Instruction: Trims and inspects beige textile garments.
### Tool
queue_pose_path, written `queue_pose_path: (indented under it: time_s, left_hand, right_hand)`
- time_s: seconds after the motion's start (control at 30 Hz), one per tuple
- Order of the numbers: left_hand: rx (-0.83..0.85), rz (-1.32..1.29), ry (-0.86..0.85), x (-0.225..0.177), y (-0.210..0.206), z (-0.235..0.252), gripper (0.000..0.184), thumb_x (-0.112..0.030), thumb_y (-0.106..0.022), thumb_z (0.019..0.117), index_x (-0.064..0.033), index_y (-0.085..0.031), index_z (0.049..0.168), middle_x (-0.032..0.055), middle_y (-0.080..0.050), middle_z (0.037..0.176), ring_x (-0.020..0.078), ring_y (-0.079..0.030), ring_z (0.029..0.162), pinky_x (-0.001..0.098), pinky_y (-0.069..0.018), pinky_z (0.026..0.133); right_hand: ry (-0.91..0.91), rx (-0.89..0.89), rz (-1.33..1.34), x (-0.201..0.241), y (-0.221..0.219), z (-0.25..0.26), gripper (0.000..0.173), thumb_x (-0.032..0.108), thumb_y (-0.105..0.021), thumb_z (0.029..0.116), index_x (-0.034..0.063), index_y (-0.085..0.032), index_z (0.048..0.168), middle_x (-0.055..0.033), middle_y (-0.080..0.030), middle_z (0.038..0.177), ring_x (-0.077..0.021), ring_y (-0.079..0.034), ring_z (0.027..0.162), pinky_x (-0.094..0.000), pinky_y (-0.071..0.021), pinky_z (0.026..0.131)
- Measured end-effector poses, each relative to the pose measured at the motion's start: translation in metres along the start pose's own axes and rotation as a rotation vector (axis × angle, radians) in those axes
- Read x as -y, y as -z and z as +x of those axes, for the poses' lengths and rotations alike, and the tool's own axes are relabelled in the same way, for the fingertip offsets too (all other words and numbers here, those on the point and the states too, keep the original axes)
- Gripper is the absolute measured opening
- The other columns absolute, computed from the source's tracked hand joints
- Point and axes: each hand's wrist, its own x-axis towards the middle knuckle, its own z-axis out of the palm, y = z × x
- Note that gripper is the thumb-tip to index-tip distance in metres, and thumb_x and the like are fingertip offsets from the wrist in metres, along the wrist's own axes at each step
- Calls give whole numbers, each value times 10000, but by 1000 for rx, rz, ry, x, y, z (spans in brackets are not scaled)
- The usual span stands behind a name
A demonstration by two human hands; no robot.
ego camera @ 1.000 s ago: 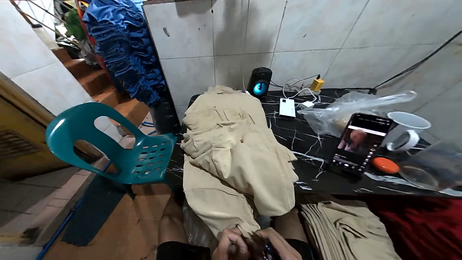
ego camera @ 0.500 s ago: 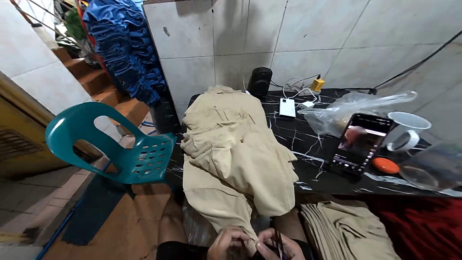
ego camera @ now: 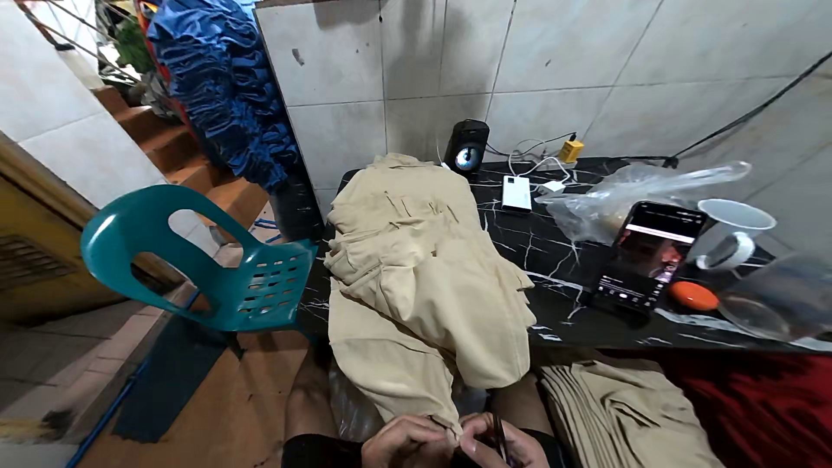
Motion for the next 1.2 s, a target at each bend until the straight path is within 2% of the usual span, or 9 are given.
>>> queue_pose_path:
  time_s: [0.1, 0.23, 0.37, 0.47, 0.57, 0.7, 0.83, 1.0, 1.2]
  left_hand:
    - [-27, 20, 17, 0, 0, 0, 54, 24, -688, 933, 27, -722, 974, 97, -742, 977, 144, -731, 849, 311, -640, 769]
    - [27, 55, -24, 5, 2, 1, 31, -21, -695, 941, 1, -709, 958, 87, -709, 1036, 139, -704, 937, 298, -622, 819]
    - [83, 4, -22, 2, -1, 1, 37, 7, -652, 958, 25, -685, 957, 135, -702, 1087, 173, -727, 867, 326, -648, 756]
    - [104, 40, -37, -2, -1, 2, 57, -23, -656, 970, 11, -692, 943, 133, -713, 1124, 171, -718, 992, 320, -628, 845]
    - [110, 74, -67, -1, 1, 2, 60, -3, -643, 966, 18, -687, 931, 153, -710, 1179, 188, -698, 1087, 337, -602, 922]
    - [110, 55, -69, 2, 5, 1, 39, -7, -646, 964, 17, -676, 957, 162, -700, 1201, 194, -703, 1071, 348, -607, 910]
    - [112, 45, -64, 2, 3, 0, 53, -1, -640, 967, 32, -677, 948, 176, -704, 1191, 203, -705, 1070, 355, -606, 917]
    - [108, 46, -70, 2, 1, -1, 67, -25, -650, 971, 31, -682, 949, 172, -705, 1202, 195, -705, 1072, 349, -603, 920]
    - [64, 58, -58, 1, 4, 0, 67, -29, -640, 981, 19, -673, 949, 158, -706, 1191, 186, -712, 1051, 338, -615, 890]
  right_hand:
    - [2, -13, -57, 3, -1, 0, 101, -8, -617, 962, 34, -688, 1021, 32, -689, 899, 16, -540, 621, -173, -459, 545]
    - [48, -21, -170, 3, -2, 1, 70, 2, -615, 967, 29, -666, 1007, 54, -628, 804, 25, -505, 599, -164, -432, 540]
    - [103, -41, -355, 2, -3, 0, 87, 40, -651, 963, -31, -668, 1012, -31, -656, 846, -27, -587, 698, -201, -506, 633]
    - [220, -49, -524, -2, 2, -1, 157, 82, -709, 938, -58, -692, 1006, -136, -684, 926, -123, -641, 806, -262, -550, 730]
    - [296, -74, -734, 6, 7, -3, 273, 204, -764, 934, -43, -708, 1035, -175, -698, 979, -177, -676, 853, -309, -580, 759]
    - [314, -13, -969, 19, 10, -9, 340, 304, -738, 963, -21, -718, 1057, -168, -730, 909, -230, -707, 757, -394, -592, 664]
    - [273, 86, -1051, 20, 8, -13, 349, 325, -662, 1014, -11, -722, 1089, -158, -750, 916, -282, -737, 780, -471, -604, 679]
    - [259, 75, -1041, 15, -2, -13, 341, 308, -573, 1063, 1, -723, 1050, -151, -739, 873, -284, -728, 748, -467, -586, 638]
    - [243, 41, -1048, 16, -1, -13, 352, 326, -660, 1008, -14, -720, 1077, -149, -728, 842, -262, -690, 673, -451, -568, 596]
